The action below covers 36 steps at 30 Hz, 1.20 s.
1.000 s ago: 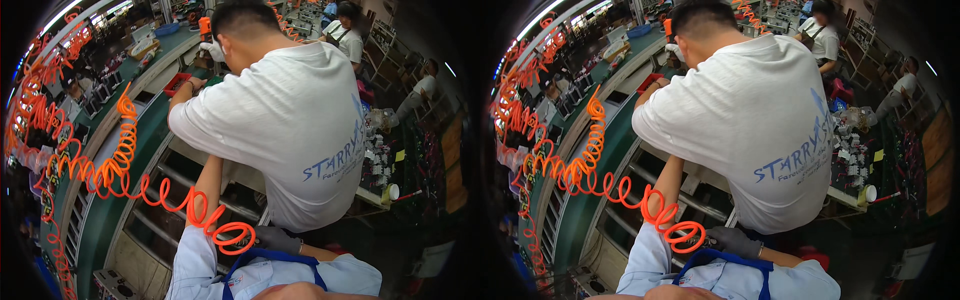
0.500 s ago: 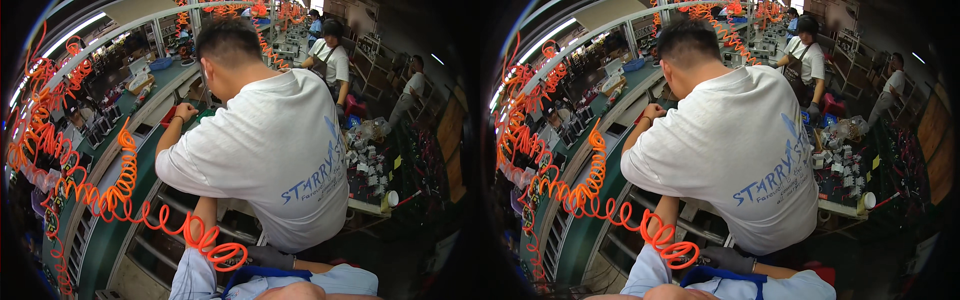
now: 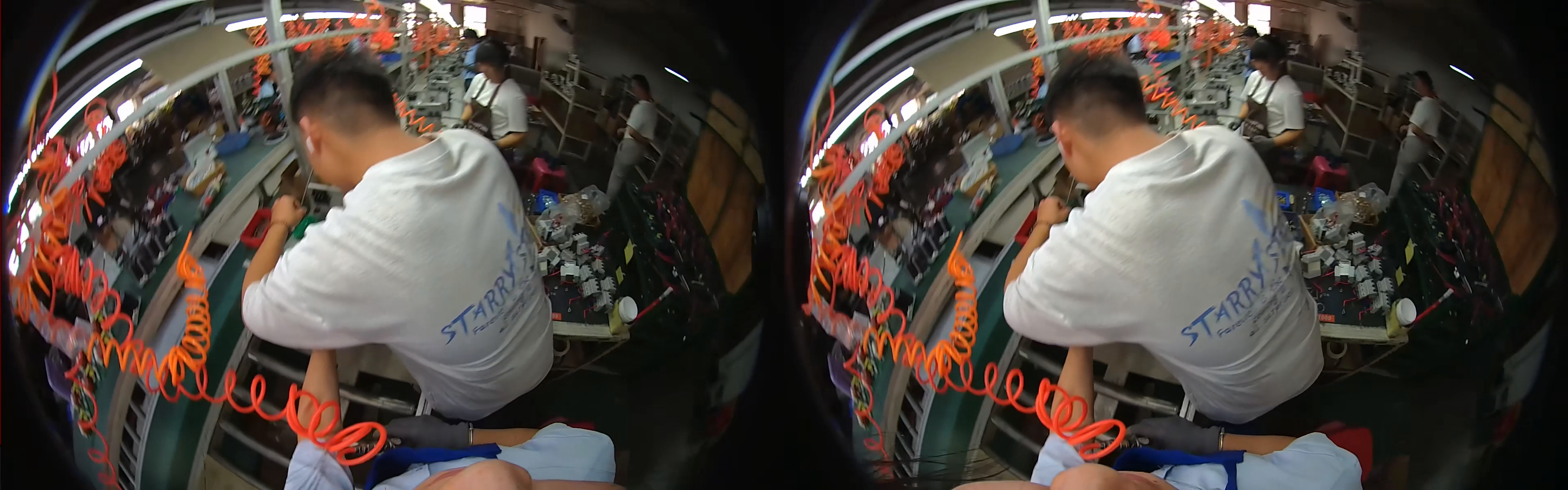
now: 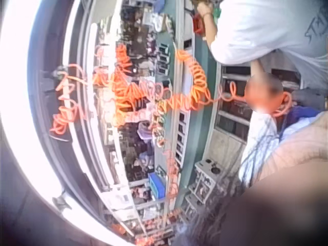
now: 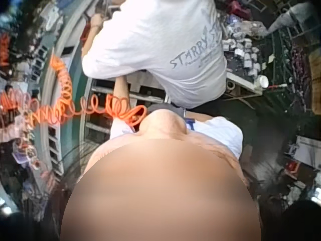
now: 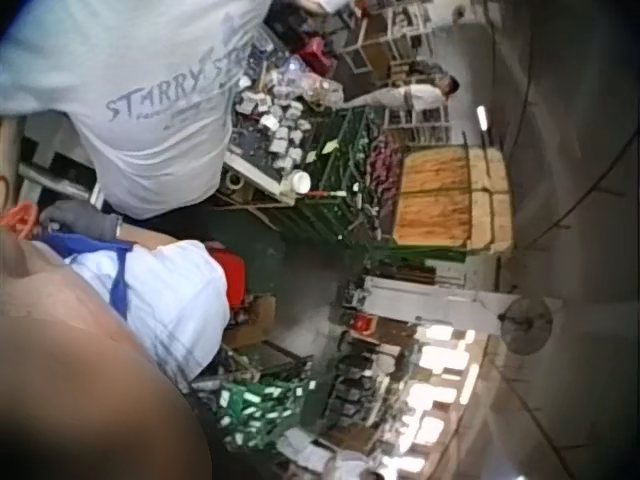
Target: The person assembles electronic components into metal chassis units on a factory assembly line. They use a pneumatic screwdriver to secure circuit boards and other parts inside the chassis, handling multiple units sequentially.
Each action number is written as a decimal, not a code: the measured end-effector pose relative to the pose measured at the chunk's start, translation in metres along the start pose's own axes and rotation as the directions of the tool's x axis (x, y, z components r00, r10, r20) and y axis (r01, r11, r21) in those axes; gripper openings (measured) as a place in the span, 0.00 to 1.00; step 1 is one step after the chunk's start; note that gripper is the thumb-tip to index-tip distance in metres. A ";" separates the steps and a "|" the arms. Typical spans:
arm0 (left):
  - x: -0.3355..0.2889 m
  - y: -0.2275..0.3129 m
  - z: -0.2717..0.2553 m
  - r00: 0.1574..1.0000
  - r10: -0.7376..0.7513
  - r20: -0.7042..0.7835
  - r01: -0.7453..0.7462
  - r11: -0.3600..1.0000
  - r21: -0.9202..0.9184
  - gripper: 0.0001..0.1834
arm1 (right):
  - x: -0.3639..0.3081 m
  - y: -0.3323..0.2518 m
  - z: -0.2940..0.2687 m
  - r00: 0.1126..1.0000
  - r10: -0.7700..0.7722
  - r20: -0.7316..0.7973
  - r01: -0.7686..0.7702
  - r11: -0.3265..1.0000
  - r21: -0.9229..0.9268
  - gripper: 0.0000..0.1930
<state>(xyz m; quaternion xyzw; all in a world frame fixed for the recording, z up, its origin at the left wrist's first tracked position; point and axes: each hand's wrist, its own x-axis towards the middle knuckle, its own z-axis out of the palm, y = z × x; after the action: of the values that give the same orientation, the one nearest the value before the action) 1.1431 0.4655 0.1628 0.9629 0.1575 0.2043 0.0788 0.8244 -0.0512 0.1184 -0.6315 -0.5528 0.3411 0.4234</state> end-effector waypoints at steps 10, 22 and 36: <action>-0.163 0.002 -0.012 0.976 -0.196 0.093 0.201 0.979 -0.048 0.22 | 0.029 -0.013 -0.004 0.980 -0.195 0.033 0.197 0.978 -0.066 0.30; -0.399 0.074 -0.061 0.733 -0.674 -0.088 0.514 0.634 -0.577 0.40 | 0.036 -0.062 0.001 0.991 -0.067 0.120 0.071 0.997 -0.029 0.28; -0.586 0.040 -0.156 0.706 -0.694 -0.142 0.384 0.543 -0.746 0.39 | 0.055 -0.098 0.080 0.986 -0.125 0.113 0.115 0.989 0.090 0.23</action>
<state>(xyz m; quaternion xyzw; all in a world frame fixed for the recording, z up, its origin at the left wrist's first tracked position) 0.5804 0.2453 0.0958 0.6976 0.3828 0.4137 0.4423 0.7208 0.0192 0.1772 -0.5575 -0.5993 0.3745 0.4357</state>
